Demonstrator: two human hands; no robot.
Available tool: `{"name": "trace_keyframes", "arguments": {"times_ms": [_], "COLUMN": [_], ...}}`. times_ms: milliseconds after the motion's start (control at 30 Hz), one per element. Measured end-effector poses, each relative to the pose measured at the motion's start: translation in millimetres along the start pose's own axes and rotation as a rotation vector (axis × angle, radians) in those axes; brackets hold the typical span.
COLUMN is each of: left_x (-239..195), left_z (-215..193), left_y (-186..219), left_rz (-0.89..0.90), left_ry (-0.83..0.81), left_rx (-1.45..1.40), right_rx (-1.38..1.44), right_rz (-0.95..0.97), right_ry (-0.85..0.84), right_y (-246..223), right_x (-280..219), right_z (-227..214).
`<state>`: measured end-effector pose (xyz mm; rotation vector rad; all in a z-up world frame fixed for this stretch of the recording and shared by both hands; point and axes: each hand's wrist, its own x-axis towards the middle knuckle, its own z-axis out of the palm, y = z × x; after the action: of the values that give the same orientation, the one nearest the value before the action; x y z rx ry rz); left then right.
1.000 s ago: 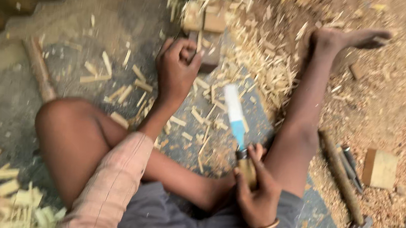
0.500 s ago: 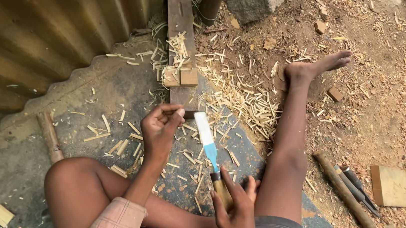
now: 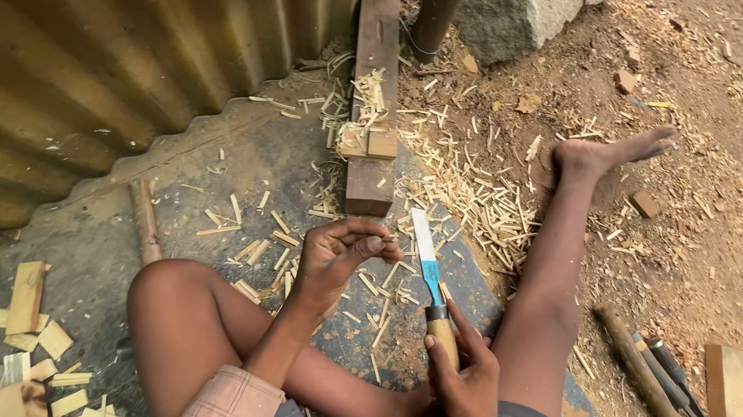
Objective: The person is sitting on the ground and using a chisel and hammer to carve a small piece of wood. They repeatedly strike the chisel with the hammer to shape the wood, creating wood shavings.
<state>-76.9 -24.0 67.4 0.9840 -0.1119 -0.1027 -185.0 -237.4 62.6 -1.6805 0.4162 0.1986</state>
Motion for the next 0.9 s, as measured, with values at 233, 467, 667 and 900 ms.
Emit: {"name": "trace_keyframes", "arguments": {"times_ms": [233,467,667,900], "left_x": [-7,-3,17,19], "left_z": [9,6,-15,-17], "left_y": [-2,-14,-13,-14], "left_rz": [-0.055,-0.037,0.232,0.321], "left_ry": [-0.026,0.311,0.542,0.407], "left_rx": [-0.033,0.348,1.012,1.073], "right_rx": [0.189,0.247,0.076,-0.267], "right_rz": [0.060,0.106,0.002,-0.155], "right_ry": [-0.026,-0.026,-0.052,-0.011], "right_y": [-13,-13,-1,13], "right_x": [4,7,6,12], "right_z": [-5,-10,-5,1]}}
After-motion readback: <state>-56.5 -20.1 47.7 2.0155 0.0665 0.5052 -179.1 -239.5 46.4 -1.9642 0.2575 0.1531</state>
